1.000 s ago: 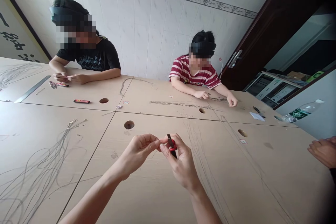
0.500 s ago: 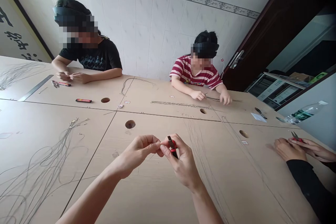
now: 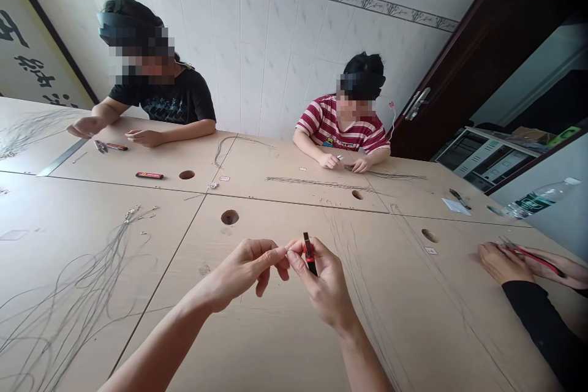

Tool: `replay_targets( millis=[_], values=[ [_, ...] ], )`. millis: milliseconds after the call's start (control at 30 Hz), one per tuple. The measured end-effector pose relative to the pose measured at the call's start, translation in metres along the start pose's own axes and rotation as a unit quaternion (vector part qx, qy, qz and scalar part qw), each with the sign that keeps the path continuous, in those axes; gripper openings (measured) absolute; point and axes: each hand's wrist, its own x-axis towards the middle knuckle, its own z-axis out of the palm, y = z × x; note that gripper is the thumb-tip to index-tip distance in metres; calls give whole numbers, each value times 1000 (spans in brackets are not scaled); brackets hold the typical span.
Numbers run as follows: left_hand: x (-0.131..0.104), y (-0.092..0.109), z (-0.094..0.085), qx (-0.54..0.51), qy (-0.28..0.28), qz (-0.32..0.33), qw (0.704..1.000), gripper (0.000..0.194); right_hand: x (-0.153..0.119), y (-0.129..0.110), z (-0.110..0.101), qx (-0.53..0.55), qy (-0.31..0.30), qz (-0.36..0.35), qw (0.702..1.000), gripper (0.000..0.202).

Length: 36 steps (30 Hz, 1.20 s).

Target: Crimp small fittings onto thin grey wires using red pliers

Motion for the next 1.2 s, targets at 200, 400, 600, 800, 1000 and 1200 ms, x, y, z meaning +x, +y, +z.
replay_targets(
  millis=[200,400,600,800,1000,1200],
  values=[
    [0,1,-1,1,6,-25,1000,41,0,5,0,-27,8,11,1000,16],
    [1,0,-5,-5,28,-28,999,37,-1,3,1,-19,-5,15,1000,14],
    [0,3,-7,4,51,-29,998,28,-1,4,1,-18,6,25,999,15],
    [2,0,-7,2,59,-24,998,25,-1,5,1,-32,17,18,999,15],
    [4,-1,-6,9,70,-19,997,26,1,7,-1,-34,34,-1,999,14],
    [5,-2,-6,1,61,-13,998,24,1,6,-3,-44,29,-8,999,14]
  ],
)
